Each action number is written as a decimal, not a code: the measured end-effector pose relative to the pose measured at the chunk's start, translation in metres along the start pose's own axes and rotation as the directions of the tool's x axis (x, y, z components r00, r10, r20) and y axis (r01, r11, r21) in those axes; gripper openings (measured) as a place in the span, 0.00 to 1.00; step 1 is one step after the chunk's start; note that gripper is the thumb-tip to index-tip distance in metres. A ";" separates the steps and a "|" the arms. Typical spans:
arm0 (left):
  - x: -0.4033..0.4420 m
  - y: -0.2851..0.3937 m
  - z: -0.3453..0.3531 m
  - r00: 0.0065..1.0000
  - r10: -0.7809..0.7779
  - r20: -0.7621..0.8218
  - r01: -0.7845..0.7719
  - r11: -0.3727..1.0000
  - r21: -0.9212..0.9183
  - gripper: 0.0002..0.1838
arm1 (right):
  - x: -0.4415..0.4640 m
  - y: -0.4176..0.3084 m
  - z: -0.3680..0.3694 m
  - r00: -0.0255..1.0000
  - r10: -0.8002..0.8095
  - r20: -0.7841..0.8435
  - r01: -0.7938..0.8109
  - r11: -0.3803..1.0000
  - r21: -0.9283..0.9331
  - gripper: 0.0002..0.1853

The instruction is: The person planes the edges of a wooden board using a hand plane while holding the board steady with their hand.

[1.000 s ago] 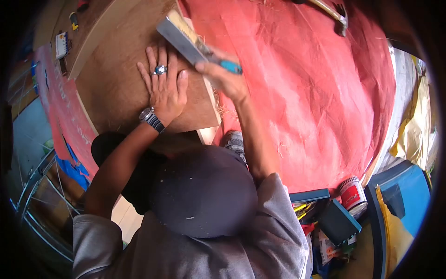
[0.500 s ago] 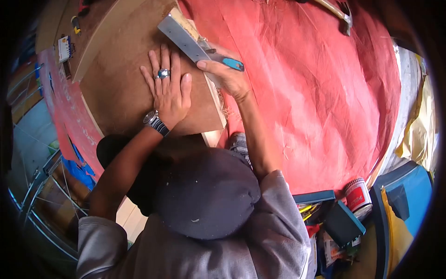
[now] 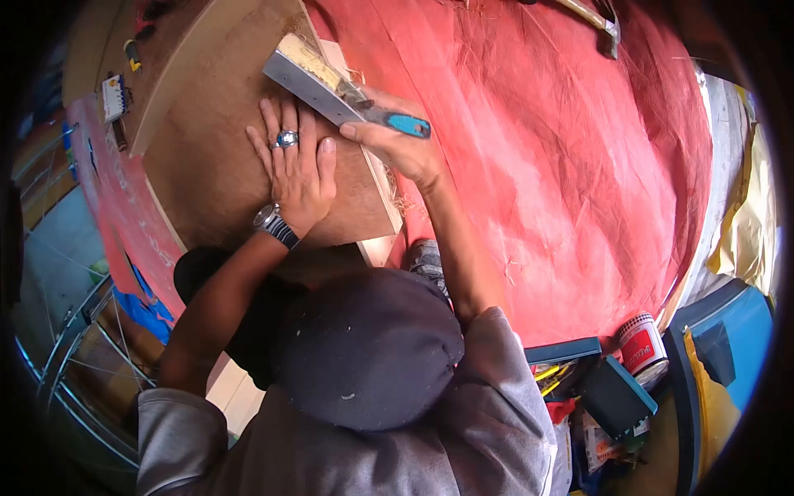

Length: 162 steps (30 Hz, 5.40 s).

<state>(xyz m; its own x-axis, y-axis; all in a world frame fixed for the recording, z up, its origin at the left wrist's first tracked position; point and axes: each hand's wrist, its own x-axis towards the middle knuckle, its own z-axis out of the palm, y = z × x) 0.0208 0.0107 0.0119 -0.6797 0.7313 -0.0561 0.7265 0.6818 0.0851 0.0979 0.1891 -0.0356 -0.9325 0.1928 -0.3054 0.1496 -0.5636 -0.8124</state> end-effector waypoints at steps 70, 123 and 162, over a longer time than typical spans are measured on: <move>0.003 0.004 -0.006 1.000 0.001 0.018 -0.001 1.000 0.020 0.38 | -0.089 0.049 -0.029 0.983 0.181 -0.015 -0.180 0.982 0.061 0.39; 0.033 -0.008 0.000 0.994 0.060 -0.093 -0.063 0.998 -0.031 0.36 | -0.157 0.080 -0.035 0.992 0.124 0.020 -0.125 0.988 0.087 0.45; 0.033 -0.010 -0.002 0.997 0.057 -0.053 -0.058 0.998 -0.018 0.34 | -0.031 0.041 -0.029 0.995 0.095 0.040 -0.101 0.980 0.170 0.32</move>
<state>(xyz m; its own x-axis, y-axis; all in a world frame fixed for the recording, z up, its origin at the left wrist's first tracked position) -0.0094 0.0284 0.0114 -0.6414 0.7672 0.0022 0.7631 0.6376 0.1059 0.1419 0.1835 -0.0735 -0.9265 0.1060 -0.3612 0.1845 -0.7084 -0.6812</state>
